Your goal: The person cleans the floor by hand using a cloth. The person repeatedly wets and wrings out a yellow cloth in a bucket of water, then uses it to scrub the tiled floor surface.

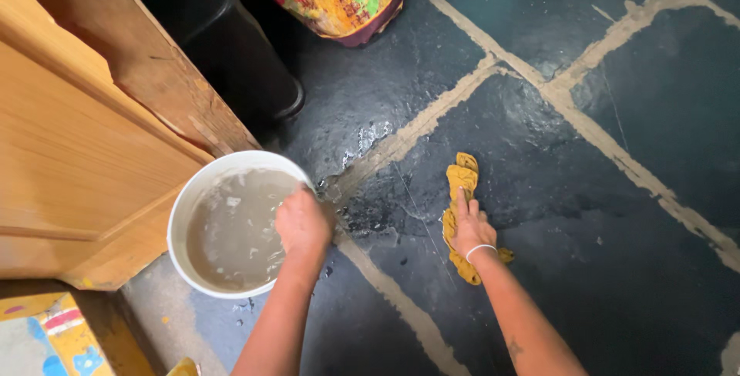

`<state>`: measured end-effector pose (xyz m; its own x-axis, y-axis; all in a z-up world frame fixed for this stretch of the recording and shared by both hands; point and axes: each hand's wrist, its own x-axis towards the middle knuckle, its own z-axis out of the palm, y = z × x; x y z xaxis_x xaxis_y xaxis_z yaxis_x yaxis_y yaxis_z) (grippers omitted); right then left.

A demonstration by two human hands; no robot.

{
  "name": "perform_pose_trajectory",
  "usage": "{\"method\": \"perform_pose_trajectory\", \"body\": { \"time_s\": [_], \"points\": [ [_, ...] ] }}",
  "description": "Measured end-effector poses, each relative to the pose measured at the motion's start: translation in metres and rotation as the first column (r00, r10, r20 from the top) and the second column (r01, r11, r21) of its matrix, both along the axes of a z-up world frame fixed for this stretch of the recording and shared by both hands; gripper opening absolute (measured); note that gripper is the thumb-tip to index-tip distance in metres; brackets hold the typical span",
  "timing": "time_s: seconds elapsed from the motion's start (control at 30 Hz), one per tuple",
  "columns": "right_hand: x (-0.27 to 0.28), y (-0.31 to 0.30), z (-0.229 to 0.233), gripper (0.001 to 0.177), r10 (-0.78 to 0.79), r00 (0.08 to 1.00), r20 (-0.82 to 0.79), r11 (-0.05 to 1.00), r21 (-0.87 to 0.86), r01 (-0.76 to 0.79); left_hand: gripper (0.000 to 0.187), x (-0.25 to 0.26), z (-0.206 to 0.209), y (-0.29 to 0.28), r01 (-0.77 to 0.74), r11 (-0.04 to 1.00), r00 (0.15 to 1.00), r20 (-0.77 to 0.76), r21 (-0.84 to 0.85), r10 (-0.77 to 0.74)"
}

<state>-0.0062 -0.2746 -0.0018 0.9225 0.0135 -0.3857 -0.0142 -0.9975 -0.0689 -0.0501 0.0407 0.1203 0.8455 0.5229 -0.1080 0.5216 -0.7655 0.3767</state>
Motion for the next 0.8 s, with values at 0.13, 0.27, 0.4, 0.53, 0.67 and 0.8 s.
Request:
{"method": "perform_pose_trajectory", "body": {
  "time_s": [0.13, 0.27, 0.4, 0.53, 0.67, 0.8],
  "points": [
    [0.005, 0.001, 0.002, 0.117, -0.003, 1.0, -0.03, 1.0, 0.002, 0.003, 0.021, 0.0, 0.003, -0.009, 0.162, 0.987, 0.983, 0.082, 0.005, -0.162],
    [0.008, 0.002, 0.0, 0.115, -0.013, 0.999, -0.04, 1.0, 0.0, 0.013, 0.021, 0.007, 0.004, -0.015, 0.369, 0.93, 0.93, 0.001, 0.005, -0.369],
    [0.009, -0.006, -0.017, 0.109, 0.007, 1.0, 0.013, 0.998, 0.057, -0.008, 0.019, 0.016, 0.001, -0.019, 0.551, 0.834, 0.835, -0.017, 0.02, -0.55],
    [0.018, -0.019, -0.062, 0.093, -0.078, 0.996, 0.049, 0.986, 0.15, 0.07, 0.019, 0.025, 0.001, -0.02, 0.659, 0.75, 0.752, -0.059, 0.046, -0.657],
    [0.049, -0.019, -0.088, 0.076, -0.149, 0.9, 0.409, 0.819, 0.561, -0.12, 0.023, 0.031, 0.005, -0.015, 0.754, 0.655, 0.655, -0.132, 0.045, -0.744],
    [0.09, 0.014, 0.009, 0.066, -0.243, 0.928, -0.281, 0.176, 0.928, 0.327, 0.024, 0.038, 0.009, -0.007, 0.828, 0.557, 0.556, -0.237, 0.066, -0.797]
  ]
}}
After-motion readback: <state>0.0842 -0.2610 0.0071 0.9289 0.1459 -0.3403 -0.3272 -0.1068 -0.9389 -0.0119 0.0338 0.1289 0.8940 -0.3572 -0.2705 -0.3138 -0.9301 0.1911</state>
